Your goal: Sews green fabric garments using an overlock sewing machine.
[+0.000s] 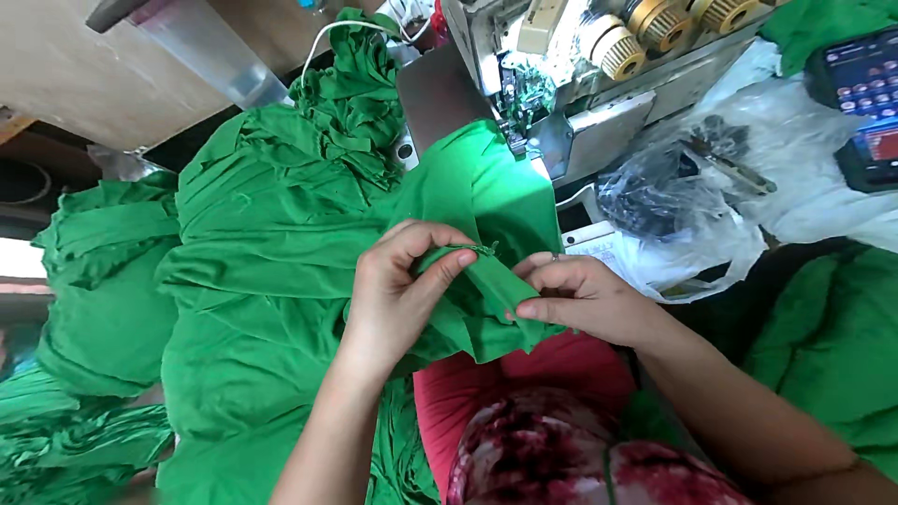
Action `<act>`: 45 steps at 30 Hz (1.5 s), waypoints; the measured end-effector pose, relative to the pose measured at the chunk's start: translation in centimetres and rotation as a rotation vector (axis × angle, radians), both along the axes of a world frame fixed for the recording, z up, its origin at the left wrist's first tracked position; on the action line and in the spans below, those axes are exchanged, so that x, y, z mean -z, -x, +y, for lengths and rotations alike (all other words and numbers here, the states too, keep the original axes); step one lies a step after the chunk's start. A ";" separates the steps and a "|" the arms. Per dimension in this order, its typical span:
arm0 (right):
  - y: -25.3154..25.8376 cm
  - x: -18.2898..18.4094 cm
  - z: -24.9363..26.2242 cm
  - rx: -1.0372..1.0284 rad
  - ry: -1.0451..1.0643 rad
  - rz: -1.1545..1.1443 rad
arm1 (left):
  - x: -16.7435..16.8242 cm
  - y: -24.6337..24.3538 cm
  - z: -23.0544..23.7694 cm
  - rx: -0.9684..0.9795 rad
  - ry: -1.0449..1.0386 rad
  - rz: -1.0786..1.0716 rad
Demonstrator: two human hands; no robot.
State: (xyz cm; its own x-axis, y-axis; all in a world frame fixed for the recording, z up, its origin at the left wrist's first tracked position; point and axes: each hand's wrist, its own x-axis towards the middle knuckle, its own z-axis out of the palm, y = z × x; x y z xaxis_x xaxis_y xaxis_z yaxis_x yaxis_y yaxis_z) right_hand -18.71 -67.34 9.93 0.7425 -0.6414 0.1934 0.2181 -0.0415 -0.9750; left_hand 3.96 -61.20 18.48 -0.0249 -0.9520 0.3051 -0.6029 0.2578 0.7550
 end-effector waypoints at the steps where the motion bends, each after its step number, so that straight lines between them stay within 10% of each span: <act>1: -0.2 0.2 0.0 0.026 -0.015 -0.019 | -0.1 -0.1 -0.1 -0.001 0.009 -0.021; 12: -1.7 3.0 -1.8 0.774 0.275 -0.073 | -0.2 1.7 -9.3 0.084 0.289 -0.442; 21: 0.2 2.6 -3.2 0.578 0.110 0.113 | 0.3 0.9 -10.3 0.090 -0.003 -0.350; 45: 1.2 1.3 -4.0 0.451 -0.144 0.006 | 1.6 2.8 -10.5 -0.062 0.162 -0.553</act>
State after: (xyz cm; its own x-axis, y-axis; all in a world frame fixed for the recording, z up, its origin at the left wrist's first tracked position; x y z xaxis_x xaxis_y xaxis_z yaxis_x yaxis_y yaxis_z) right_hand -19.88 -71.36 8.67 0.3841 -0.9202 0.0753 0.2039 0.0050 -0.9790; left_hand 1.17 -71.69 16.83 -0.1673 -0.8991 0.4044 -0.9143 0.2949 0.2775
